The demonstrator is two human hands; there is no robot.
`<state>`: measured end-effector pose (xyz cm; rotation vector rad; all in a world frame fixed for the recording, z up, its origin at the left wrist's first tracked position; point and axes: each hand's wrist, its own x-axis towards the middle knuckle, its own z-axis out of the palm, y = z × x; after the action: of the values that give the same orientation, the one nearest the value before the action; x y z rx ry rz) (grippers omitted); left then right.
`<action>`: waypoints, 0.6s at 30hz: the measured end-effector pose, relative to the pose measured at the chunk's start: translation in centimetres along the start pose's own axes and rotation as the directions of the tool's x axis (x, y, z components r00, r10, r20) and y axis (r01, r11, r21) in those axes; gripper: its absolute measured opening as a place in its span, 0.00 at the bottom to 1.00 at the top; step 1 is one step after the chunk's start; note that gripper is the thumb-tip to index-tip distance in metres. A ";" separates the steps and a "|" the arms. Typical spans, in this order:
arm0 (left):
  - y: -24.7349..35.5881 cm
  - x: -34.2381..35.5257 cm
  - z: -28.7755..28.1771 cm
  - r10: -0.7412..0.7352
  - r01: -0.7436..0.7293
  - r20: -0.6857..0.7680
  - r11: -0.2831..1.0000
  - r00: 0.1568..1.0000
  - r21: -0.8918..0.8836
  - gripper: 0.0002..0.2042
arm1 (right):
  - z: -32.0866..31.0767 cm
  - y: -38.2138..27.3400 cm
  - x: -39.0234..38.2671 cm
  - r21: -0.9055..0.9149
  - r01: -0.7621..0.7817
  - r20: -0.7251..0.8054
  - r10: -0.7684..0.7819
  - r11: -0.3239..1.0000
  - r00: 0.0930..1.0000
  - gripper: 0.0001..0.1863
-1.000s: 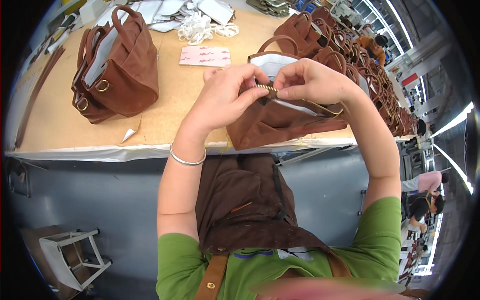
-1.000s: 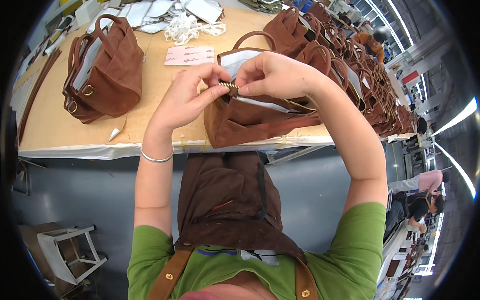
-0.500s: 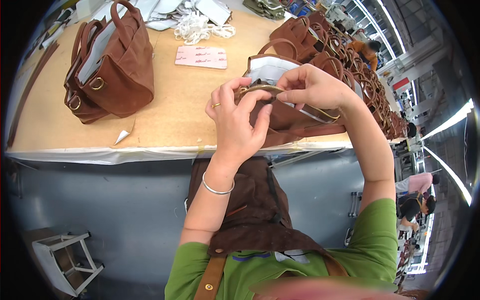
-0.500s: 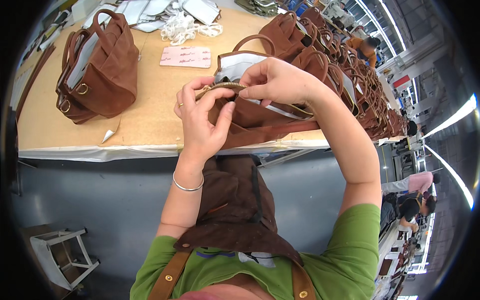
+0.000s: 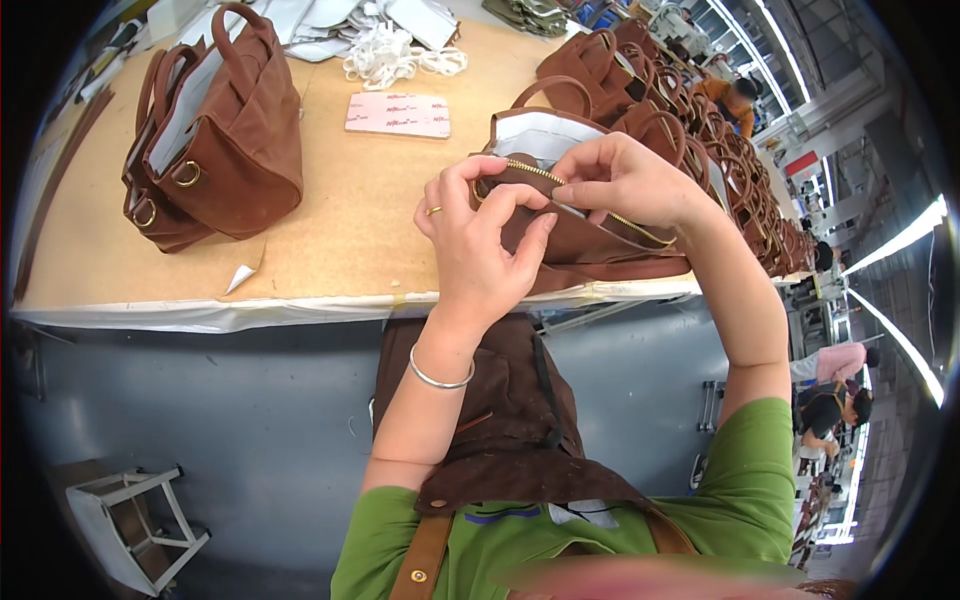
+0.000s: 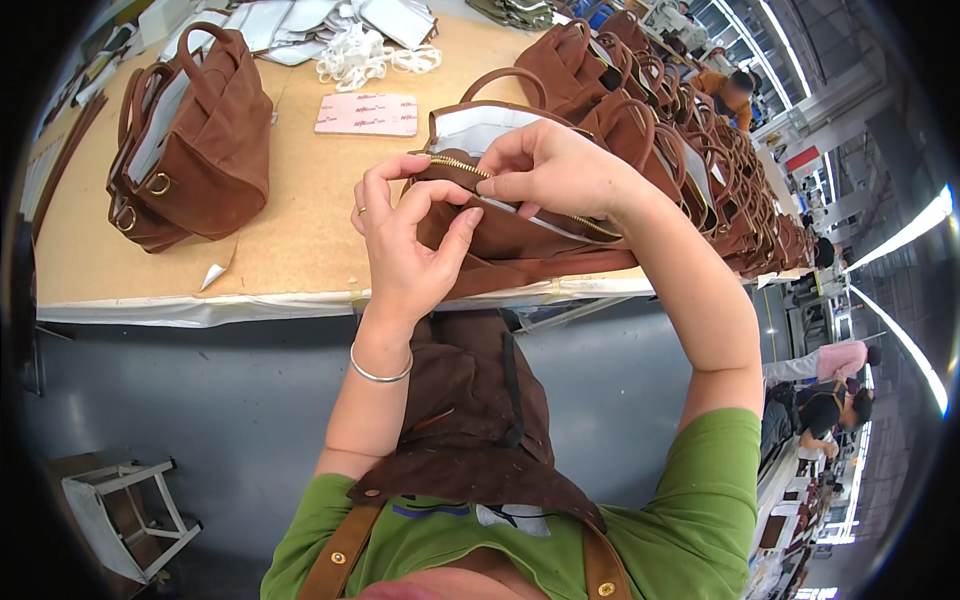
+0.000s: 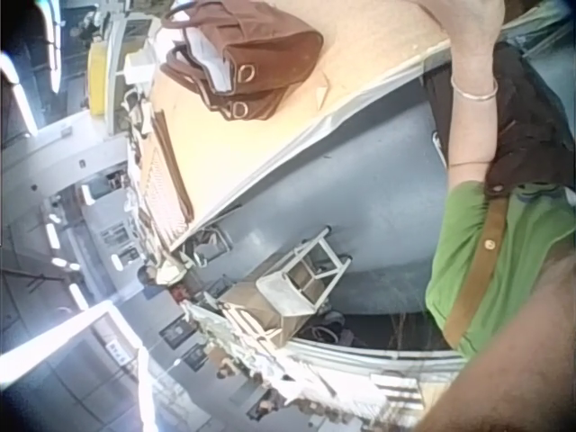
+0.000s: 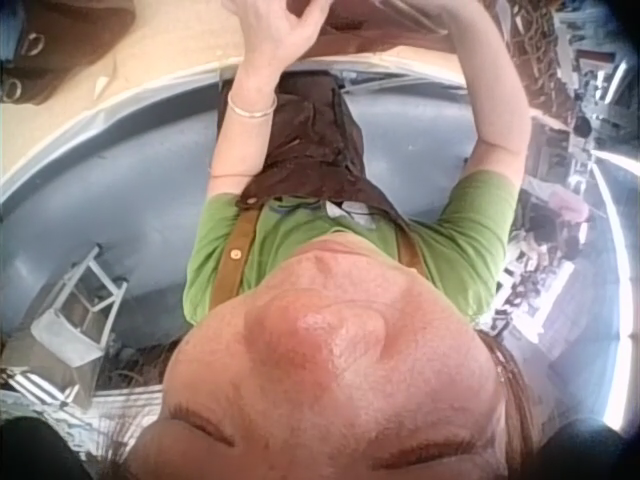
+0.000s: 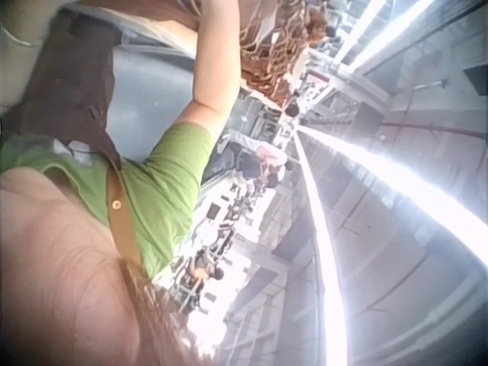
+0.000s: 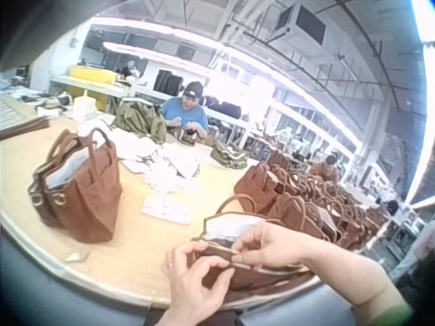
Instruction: Inspecting and finishing the zippers and hardware on leather bags.
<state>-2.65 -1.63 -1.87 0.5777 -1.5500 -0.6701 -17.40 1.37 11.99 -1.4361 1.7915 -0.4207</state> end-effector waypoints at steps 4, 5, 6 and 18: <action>-0.1 -0.1 0.1 -0.070 0.072 0.030 0.996 0.997 -0.052 0.07 | 0.4 0.2 -0.3 0.013 0.025 -0.058 -0.024 1.000 0.998 0.06; 0.0 0.0 0.1 -0.077 0.078 0.036 0.996 0.996 -0.037 0.06 | 0.5 0.2 -0.3 0.002 0.046 -0.085 -0.046 0.999 0.995 0.06; 0.0 0.0 0.1 -0.084 0.085 0.041 0.996 0.996 -0.022 0.06 | 0.6 0.2 -0.5 0.003 0.047 -0.087 -0.047 0.999 0.995 0.06; -0.5 -0.7 0.7 0.089 -0.088 -0.056 0.996 0.994 0.023 0.05 | 1.3 0.3 -0.9 -0.294 0.031 -0.311 -0.126 0.955 0.942 0.11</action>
<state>-3.27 -1.45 -2.77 0.5361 -1.5214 -0.5666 -16.58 2.53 11.32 -1.7236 2.1331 -0.4789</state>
